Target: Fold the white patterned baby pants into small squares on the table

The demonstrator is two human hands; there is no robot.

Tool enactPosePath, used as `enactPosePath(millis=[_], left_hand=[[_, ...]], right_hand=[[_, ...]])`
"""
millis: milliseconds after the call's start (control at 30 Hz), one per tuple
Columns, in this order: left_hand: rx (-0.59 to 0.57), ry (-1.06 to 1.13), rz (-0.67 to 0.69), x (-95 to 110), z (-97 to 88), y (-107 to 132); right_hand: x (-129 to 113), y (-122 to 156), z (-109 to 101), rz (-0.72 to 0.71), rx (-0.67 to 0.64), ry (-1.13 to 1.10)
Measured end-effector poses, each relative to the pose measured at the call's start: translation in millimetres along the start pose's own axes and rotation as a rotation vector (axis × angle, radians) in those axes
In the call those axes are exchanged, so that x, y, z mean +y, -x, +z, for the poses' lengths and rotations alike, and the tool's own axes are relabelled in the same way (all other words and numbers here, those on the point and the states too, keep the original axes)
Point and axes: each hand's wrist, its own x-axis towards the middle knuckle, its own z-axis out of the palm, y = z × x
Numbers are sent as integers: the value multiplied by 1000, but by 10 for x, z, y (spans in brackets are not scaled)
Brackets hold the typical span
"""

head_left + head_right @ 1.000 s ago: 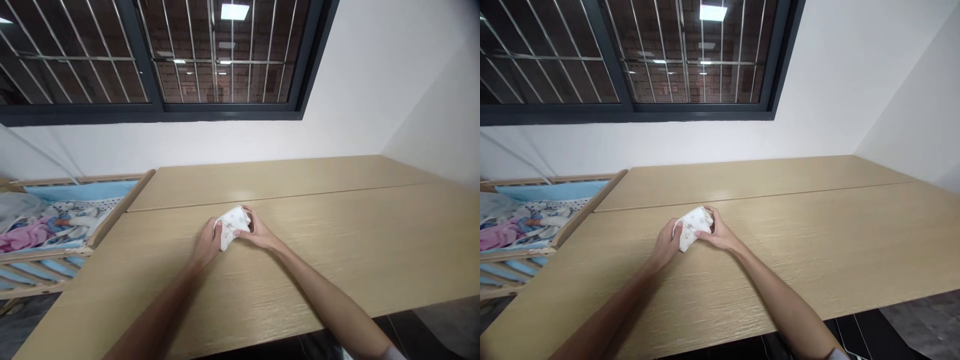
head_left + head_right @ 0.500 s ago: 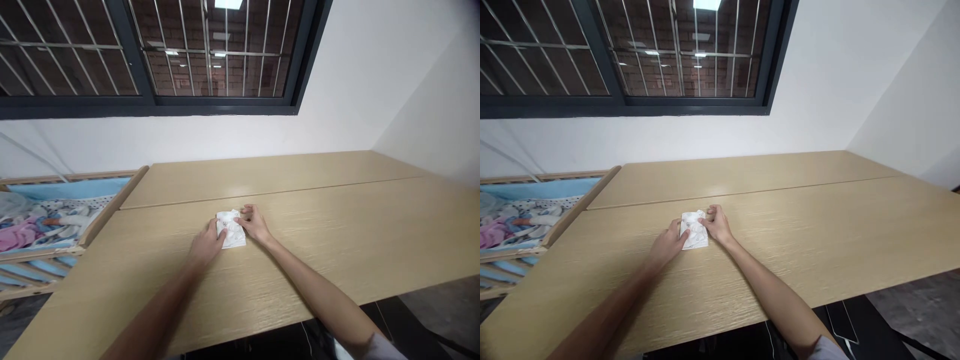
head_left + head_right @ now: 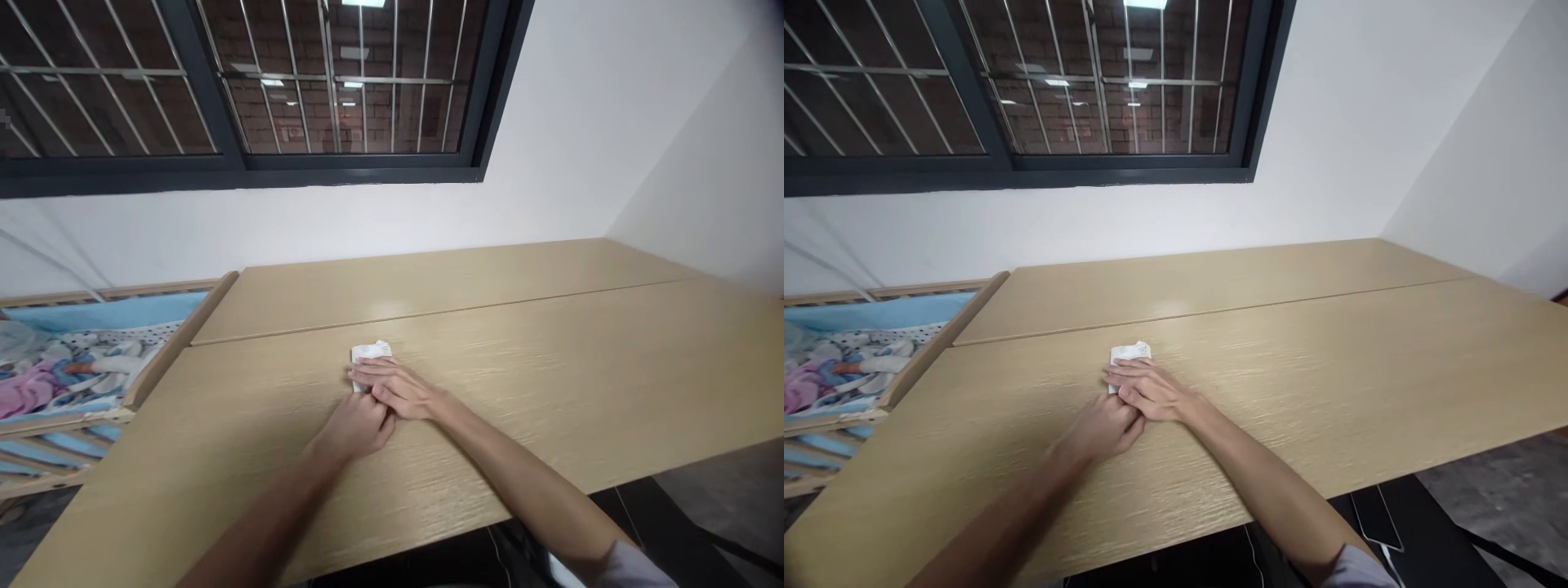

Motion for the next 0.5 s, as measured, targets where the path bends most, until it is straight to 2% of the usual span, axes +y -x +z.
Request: enactPosePath(millis=[133, 233, 400, 500], left_hand=[[-92, -149, 50, 46, 20, 3], [-127, -191, 42, 54, 30, 7], [-109, -213, 32, 66, 64, 9], [-59, -142, 27, 52, 64, 11]], right_hand=[[114, -25, 100, 37, -76, -19], [232, -34, 79, 27, -88, 21], [379, -76, -24, 61, -54, 133], [395, -98, -35, 71, -35, 173]])
